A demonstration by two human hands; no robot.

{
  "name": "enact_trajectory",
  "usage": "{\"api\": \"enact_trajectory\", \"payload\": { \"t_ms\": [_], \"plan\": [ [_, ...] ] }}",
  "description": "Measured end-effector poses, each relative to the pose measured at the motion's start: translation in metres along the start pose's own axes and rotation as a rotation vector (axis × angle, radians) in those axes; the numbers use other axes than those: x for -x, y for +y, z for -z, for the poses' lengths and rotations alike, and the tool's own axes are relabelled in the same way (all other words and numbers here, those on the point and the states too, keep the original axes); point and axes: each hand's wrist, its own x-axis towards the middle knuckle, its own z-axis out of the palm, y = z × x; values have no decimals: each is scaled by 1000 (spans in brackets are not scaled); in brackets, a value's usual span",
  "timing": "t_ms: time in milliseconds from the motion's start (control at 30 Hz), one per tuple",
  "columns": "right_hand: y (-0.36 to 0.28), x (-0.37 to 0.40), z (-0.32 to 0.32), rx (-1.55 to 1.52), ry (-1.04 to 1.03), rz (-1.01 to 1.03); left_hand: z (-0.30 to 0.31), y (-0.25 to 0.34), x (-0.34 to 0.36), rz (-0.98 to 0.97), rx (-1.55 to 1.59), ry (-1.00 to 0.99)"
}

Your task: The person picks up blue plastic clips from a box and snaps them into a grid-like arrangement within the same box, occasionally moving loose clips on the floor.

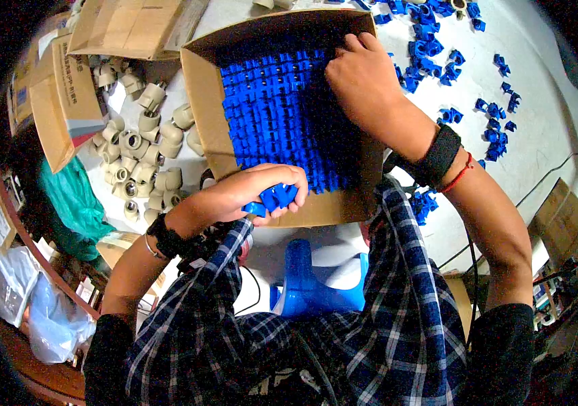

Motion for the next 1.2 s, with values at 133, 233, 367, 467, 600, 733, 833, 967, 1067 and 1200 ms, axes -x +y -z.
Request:
{"api": "enact_trajectory", "payload": {
  "t_ms": [133, 233, 367, 467, 600, 733, 833, 967, 1067, 1200],
  "plan": [
    [-1, 0, 2, 9, 22, -1, 1, 0, -2, 42, 18, 18],
    [-2, 0, 4, 23, -8, 8, 1, 0, -1, 44, 21, -6],
    [-5, -3, 5, 68, -134, 6, 2, 0, -1, 19, -2, -7],
    [-7, -3, 6, 71, -155, 7, 3, 0, 1, -26, -48, -14],
    [-10, -4, 5, 71, -139, -26, 2, -1, 4, -137, -179, -6],
    [-10, -4, 4, 70, -103, -37, 3, 3, 5, -22, -19, -16],
    [-9, -2, 2, 64, -68, -23, 4, 1, 4, 26, 23, 7],
    [-7, 2, 0, 38, -21, 8, 4, -1, 3, 5, 10, 14],
    [-8, 2, 2, 40, -31, -2, 4, -1, 3, -6, 0, 18],
    [-9, 1, 1, 24, -13, -25, 6, -3, 0, 18, -1, 26]
  ]
}}
